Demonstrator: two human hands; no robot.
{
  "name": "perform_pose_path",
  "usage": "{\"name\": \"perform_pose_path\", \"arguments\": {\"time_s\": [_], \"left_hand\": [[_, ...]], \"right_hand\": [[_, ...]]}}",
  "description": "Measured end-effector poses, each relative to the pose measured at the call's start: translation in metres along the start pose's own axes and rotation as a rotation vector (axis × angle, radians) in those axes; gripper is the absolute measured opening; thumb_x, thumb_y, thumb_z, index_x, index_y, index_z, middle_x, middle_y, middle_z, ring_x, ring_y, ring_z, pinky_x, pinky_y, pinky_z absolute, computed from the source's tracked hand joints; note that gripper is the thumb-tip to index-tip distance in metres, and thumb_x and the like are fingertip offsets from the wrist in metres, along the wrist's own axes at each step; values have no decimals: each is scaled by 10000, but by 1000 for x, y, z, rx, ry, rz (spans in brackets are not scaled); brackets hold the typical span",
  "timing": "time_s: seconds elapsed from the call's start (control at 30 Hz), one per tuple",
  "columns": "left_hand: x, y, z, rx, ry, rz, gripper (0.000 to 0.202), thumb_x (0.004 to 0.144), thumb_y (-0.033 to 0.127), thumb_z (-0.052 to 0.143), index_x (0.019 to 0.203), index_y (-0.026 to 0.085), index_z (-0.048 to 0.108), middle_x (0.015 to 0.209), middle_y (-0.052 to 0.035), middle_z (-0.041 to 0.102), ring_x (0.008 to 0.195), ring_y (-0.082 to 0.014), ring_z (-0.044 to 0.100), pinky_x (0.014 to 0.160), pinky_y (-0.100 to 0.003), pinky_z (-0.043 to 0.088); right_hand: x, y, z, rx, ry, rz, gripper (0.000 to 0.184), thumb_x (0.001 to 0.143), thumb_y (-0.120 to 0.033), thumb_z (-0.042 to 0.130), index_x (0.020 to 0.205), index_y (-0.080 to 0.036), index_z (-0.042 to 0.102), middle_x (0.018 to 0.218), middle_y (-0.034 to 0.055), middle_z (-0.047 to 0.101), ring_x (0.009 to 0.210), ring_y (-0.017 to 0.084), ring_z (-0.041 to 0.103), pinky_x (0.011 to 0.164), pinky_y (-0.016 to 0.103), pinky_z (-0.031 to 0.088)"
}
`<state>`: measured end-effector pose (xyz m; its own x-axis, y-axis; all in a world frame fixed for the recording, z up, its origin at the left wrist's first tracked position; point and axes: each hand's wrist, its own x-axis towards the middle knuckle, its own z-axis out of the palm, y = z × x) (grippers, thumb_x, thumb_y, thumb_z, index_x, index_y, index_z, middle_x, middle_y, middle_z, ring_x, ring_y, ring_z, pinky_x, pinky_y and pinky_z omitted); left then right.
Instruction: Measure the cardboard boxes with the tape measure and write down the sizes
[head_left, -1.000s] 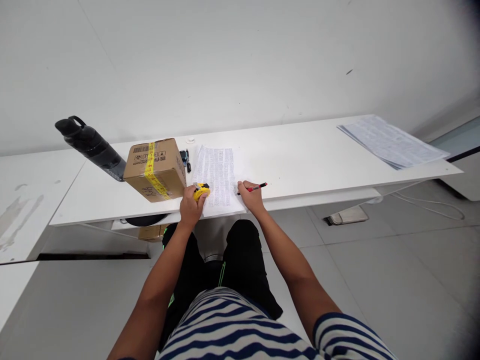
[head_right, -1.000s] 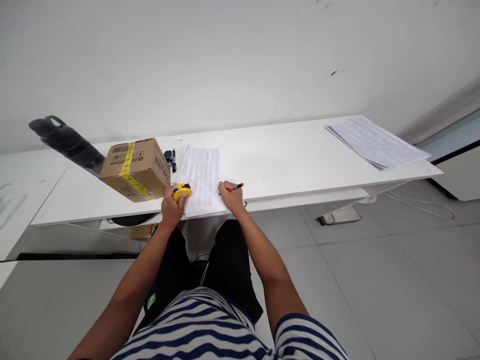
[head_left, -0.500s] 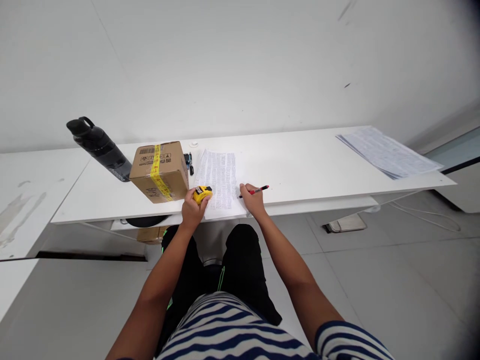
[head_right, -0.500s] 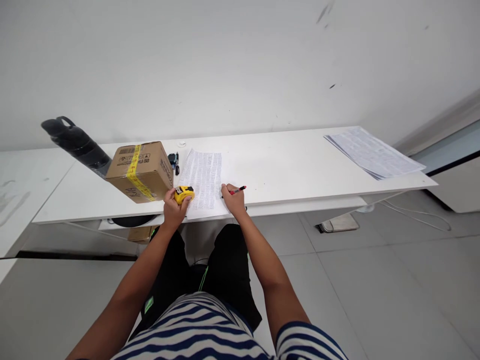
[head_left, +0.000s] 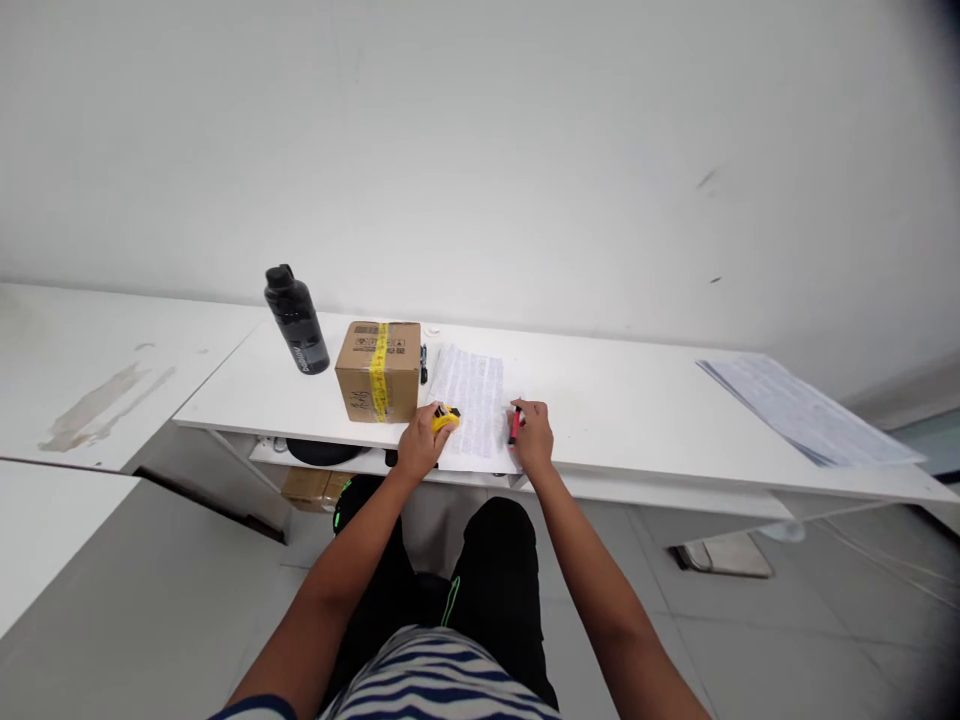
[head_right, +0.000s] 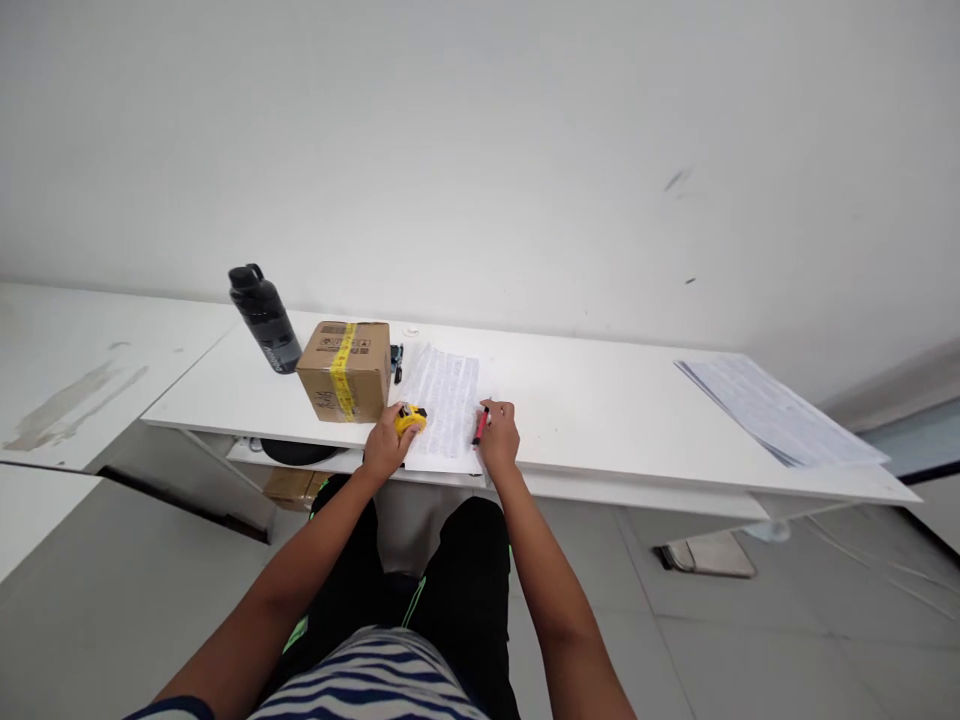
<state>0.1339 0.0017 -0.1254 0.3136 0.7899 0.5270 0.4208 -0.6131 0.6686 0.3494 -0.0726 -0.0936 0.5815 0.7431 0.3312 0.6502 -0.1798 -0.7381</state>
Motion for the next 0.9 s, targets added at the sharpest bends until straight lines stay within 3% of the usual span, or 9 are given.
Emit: {"name": "perform_pose_path", "arguments": {"time_s": [0.13,0.2,0.33,0.4,0.5,0.63,0.7,0.77,0.9], "left_hand": [[-2,13,-14,-150,1,-132,657,842,513,625,1374,193,411,1277,-161,611,1187,-285,612,1015,-445,467],[-6,27,-24,-263,29,-144,753,840,538,625,1437,186,332,1280,-162,599,1200,-277,597,1020,-442,458],[-12,70,-53,-525,82,-132,759,901,577,530,1490,192,245,1396,-188,499,1238,-255,555,1028,-404,449],[-10,89,-74,-610,63,-133,710,925,584,477,1491,207,271,1454,-181,447,1290,-250,513,1063,-389,423],[-3,104,-112,-651,68,-150,593,923,589,481,1389,221,484,1476,-129,461,1385,-255,421,1167,-399,303],[1,102,-155,-891,-116,-353,459,813,517,693,1125,181,706,1225,-104,682,1208,-283,588,1100,-432,381],[-2,99,-162,-1009,-144,-470,427,713,442,804,1031,165,740,1101,-93,732,1097,-268,644,1047,-428,429],[-5,97,-162,-1057,-72,-544,406,635,375,864,960,163,745,1026,-75,746,1018,-232,665,1013,-409,459],[1,93,-169,-1069,-15,-629,331,612,326,876,825,163,684,972,-61,726,867,-163,666,923,-380,525]], "right_hand": [[-1,-15,3,-46,-38,62,589,873,-290,436,1446,-162,394,1398,199,492,1200,302,549,982,479,446],[-16,-31,5,180,-115,-9,646,890,-383,478,1482,-178,318,1396,192,503,1187,282,562,988,487,461],[-60,-78,11,700,-542,-185,729,865,-613,556,1461,-272,310,1305,123,586,1142,236,605,923,430,533],[-73,-103,12,779,-504,-250,704,844,-621,604,1408,-280,355,1287,110,591,1146,229,605,955,419,523],[-74,-131,5,676,-312,-349,600,839,-582,645,1293,-249,438,1216,113,610,1095,236,625,950,421,528],[-61,-143,-14,358,-302,-567,525,844,-527,666,1239,-226,495,1177,124,645,1049,265,660,904,429,556],[-58,-144,-22,234,-329,-650,471,876,-483,638,1250,-231,502,1195,127,659,1066,275,669,904,435,563],[-58,-143,-25,160,-337,-721,423,911,-424,594,1278,-238,495,1250,130,651,1121,277,658,927,446,558],[-51,-137,-33,71,-372,-808,359,936,-340,516,1283,-246,514,1335,125,617,1195,277,624,967,495,534]]}}
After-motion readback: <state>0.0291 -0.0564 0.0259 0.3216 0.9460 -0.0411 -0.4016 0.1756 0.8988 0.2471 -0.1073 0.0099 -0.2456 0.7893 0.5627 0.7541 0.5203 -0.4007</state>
